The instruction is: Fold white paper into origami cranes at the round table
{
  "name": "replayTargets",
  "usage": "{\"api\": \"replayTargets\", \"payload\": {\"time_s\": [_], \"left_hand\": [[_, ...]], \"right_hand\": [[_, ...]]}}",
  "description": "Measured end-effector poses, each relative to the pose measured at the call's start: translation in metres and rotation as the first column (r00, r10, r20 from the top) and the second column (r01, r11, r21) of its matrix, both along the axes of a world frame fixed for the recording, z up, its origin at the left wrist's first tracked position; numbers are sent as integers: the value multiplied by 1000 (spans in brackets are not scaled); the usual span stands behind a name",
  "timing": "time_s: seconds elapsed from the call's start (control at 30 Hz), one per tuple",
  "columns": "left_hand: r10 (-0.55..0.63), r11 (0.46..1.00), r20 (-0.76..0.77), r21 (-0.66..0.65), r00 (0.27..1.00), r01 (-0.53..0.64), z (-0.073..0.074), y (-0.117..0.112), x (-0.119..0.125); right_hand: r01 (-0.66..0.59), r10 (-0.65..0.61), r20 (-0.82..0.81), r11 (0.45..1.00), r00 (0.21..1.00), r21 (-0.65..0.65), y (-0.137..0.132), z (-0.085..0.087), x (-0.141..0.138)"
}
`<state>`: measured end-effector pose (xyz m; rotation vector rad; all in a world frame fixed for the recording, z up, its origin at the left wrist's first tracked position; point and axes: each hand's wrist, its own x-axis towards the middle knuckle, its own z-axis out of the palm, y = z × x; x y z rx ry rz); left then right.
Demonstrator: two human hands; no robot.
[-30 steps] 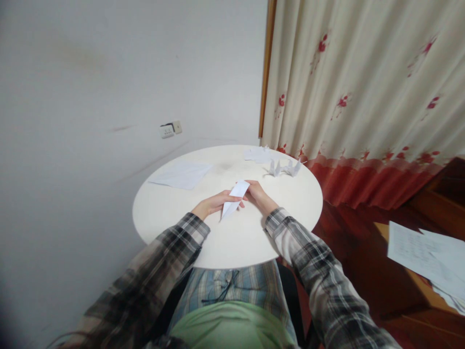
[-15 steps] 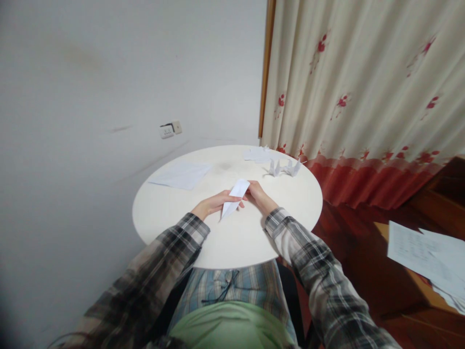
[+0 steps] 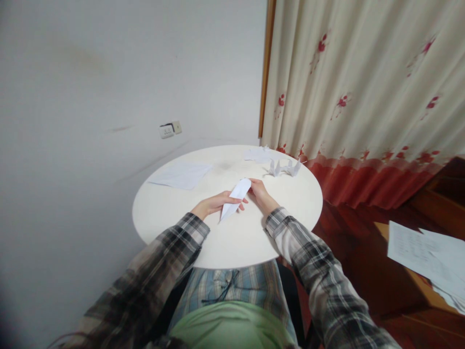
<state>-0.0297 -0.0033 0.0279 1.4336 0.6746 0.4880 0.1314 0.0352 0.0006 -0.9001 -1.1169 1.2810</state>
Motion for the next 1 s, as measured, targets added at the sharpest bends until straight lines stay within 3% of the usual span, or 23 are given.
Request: {"api": "replayTargets", "payload": {"time_s": [0.27,0.47,0.67,0.83,1.0], "left_hand": [[-29,1000,-4,10,1000,29,0,-1,0],[137,990,56,30,989,-138,-7,6,3],[220,975,78,25,972,-222,-13,10,5],[213,977,94,9,973,-215,-14,11,5],[187,981,98,26,977,-190,-14,11,5]], "right_hand": [[86,-97,-89,990,991,-112,2,3,2],[-42,30,-89,990,996,-135,-5,9,3],[-246,246,-7,969,969,5,-22,14,-7],[-193,195,-39,980,980,42,-21,12,-9],[-53,55,-43,997,998,47,-19,15,-8]]}}
